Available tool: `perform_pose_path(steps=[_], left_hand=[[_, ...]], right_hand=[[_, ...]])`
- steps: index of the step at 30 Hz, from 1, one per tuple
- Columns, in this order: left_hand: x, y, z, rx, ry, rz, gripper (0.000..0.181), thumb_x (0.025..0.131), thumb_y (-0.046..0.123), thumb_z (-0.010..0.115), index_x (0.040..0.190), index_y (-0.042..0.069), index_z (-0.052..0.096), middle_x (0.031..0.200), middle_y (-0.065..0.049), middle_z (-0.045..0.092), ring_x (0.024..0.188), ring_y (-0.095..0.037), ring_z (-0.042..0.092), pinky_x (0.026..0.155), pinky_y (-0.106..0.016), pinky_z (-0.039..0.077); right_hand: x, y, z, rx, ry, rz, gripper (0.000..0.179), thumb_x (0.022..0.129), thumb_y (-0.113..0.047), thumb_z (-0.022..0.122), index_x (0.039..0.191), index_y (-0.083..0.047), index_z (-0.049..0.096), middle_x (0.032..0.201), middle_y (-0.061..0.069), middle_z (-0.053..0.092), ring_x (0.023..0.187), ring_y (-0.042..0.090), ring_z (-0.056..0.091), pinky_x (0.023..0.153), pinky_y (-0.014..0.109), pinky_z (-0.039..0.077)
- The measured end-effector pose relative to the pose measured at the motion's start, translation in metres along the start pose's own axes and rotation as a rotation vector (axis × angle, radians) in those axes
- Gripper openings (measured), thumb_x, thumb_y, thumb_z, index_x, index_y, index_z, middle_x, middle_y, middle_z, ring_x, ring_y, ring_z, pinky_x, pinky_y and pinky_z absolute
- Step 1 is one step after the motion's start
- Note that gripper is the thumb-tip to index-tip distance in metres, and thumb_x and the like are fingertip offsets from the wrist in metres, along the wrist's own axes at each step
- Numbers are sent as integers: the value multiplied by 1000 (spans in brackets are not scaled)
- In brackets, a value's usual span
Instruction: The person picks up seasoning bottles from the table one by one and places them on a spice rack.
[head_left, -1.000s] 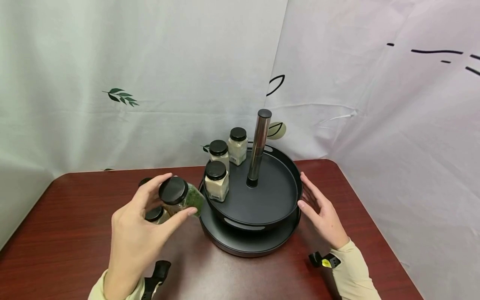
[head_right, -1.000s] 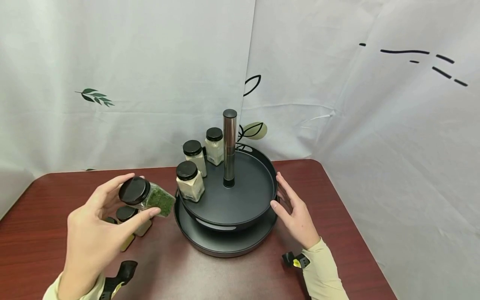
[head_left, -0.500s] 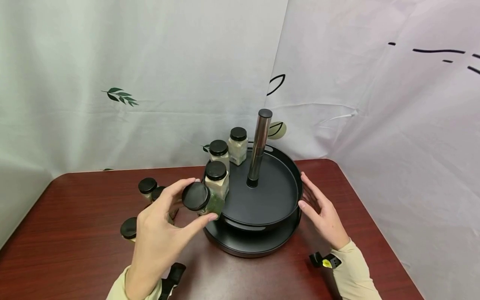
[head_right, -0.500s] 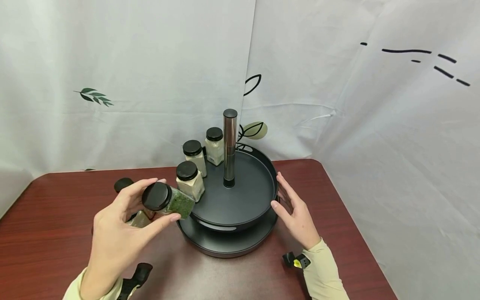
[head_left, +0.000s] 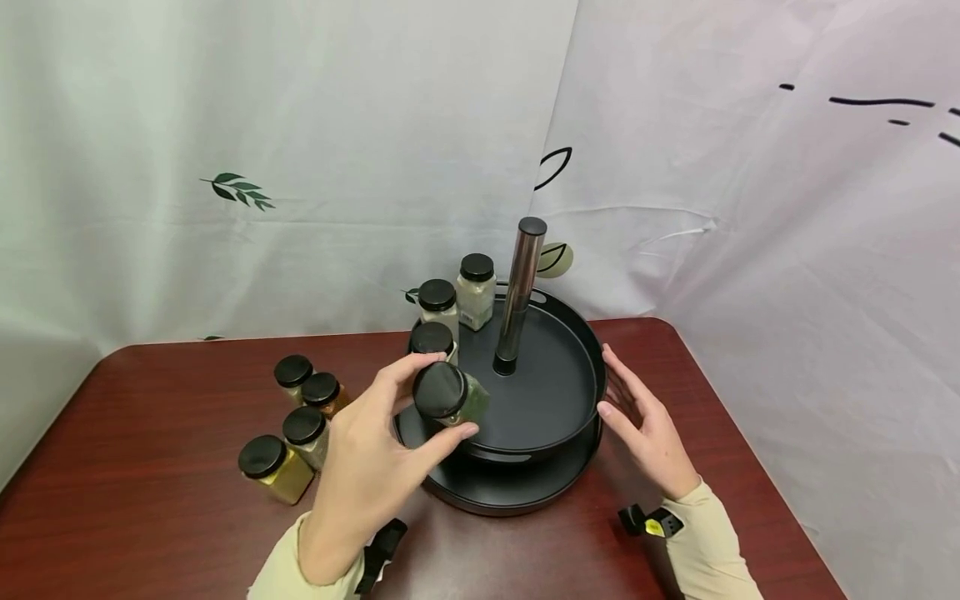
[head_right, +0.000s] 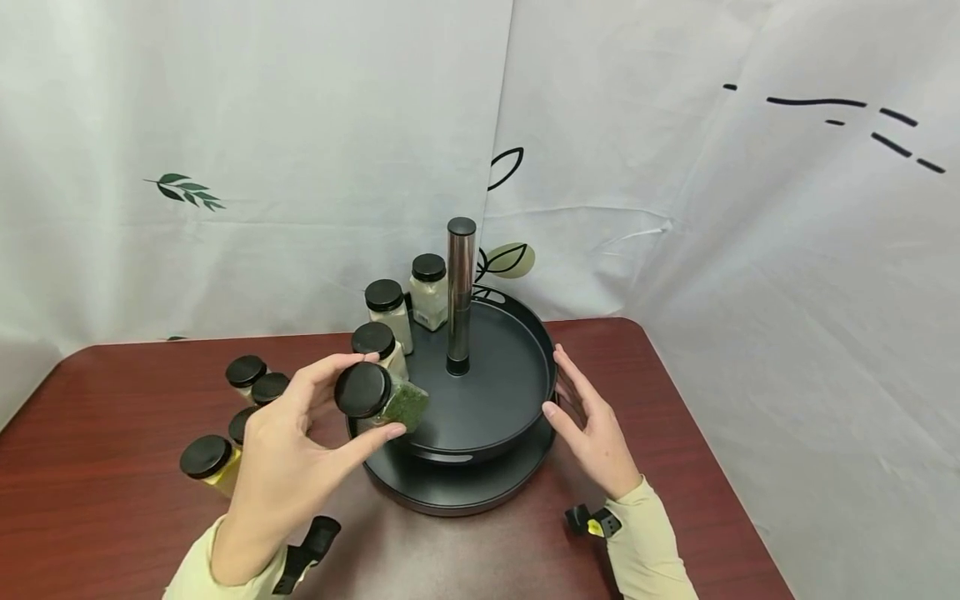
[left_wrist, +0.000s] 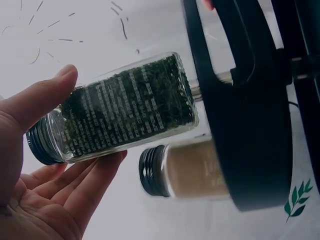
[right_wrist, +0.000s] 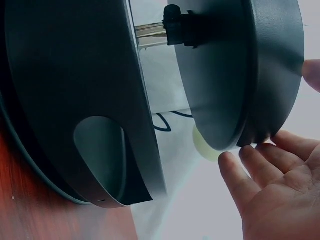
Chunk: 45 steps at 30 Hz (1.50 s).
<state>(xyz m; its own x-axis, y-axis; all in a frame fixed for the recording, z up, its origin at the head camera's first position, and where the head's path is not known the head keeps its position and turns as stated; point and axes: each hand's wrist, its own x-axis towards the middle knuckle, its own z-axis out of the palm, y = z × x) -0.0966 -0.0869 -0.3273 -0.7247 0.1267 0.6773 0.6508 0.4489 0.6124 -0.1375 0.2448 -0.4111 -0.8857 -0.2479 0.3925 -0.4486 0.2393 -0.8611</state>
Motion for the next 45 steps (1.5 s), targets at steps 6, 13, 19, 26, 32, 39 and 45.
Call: perform_pose_path(steps=[6, 13, 19, 26, 32, 39, 45], left_hand=[[-3, -4, 14, 43, 4, 28, 78, 66, 16, 96, 133, 9, 58, 118, 0, 70, 95, -8, 71, 84, -22, 54], [-5, -11, 24, 140, -21, 17, 77, 66, 23, 97, 131, 7, 59, 117, -6, 71, 96, -12, 71, 79, -32, 58], [-6, -13, 30, 172, -63, 7, 77, 67, 23, 96, 132, 5, 59, 125, -10, 68, 96, -15, 71, 76, -32, 58], [-6, -15, 34, 181, -62, 13, 76, 68, 22, 96, 132, 4, 59, 126, -13, 68, 96, -17, 71, 75, -33, 59], [-6, -17, 35, 176, -59, 2, 76, 69, 24, 95, 133, 5, 58, 125, -12, 68, 97, -17, 71, 76, -33, 59], [-7, -18, 36, 153, -50, -11, 77, 69, 25, 95, 134, 6, 57, 121, -10, 70, 100, -16, 71, 79, -32, 58], [-6, -19, 36, 162, -34, -4, 78, 69, 27, 94, 135, 6, 59, 117, -9, 72, 98, -17, 72, 78, -33, 58]], right_hand=[[1, -1, 1, 4, -1, -2, 64, 101, 6, 53, 159, -6, 27, 165, 12, 24, 146, 26, 34, 112, 24, 35], [0, 0, 0, -1, 4, -2, 64, 100, 6, 53, 159, -6, 28, 164, 13, 24, 146, 25, 34, 112, 23, 34], [0, 0, 0, -1, 5, 0, 64, 101, 5, 53, 159, -6, 28, 164, 13, 25, 146, 24, 34, 112, 23, 35], [0, -1, 1, 1, 15, -16, 63, 100, 7, 52, 158, -6, 30, 163, 17, 25, 146, 23, 35, 111, 22, 35], [0, -3, 3, 9, 30, -36, 63, 99, 10, 52, 157, -6, 32, 162, 22, 25, 145, 21, 37, 110, 21, 36], [0, -5, 3, -14, 36, -29, 63, 99, 9, 53, 157, -6, 33, 163, 14, 27, 145, 19, 37, 110, 21, 36], [-1, -4, 3, -19, 41, -40, 64, 98, 10, 53, 157, -6, 33, 163, 8, 28, 146, 20, 36, 112, 23, 34]])
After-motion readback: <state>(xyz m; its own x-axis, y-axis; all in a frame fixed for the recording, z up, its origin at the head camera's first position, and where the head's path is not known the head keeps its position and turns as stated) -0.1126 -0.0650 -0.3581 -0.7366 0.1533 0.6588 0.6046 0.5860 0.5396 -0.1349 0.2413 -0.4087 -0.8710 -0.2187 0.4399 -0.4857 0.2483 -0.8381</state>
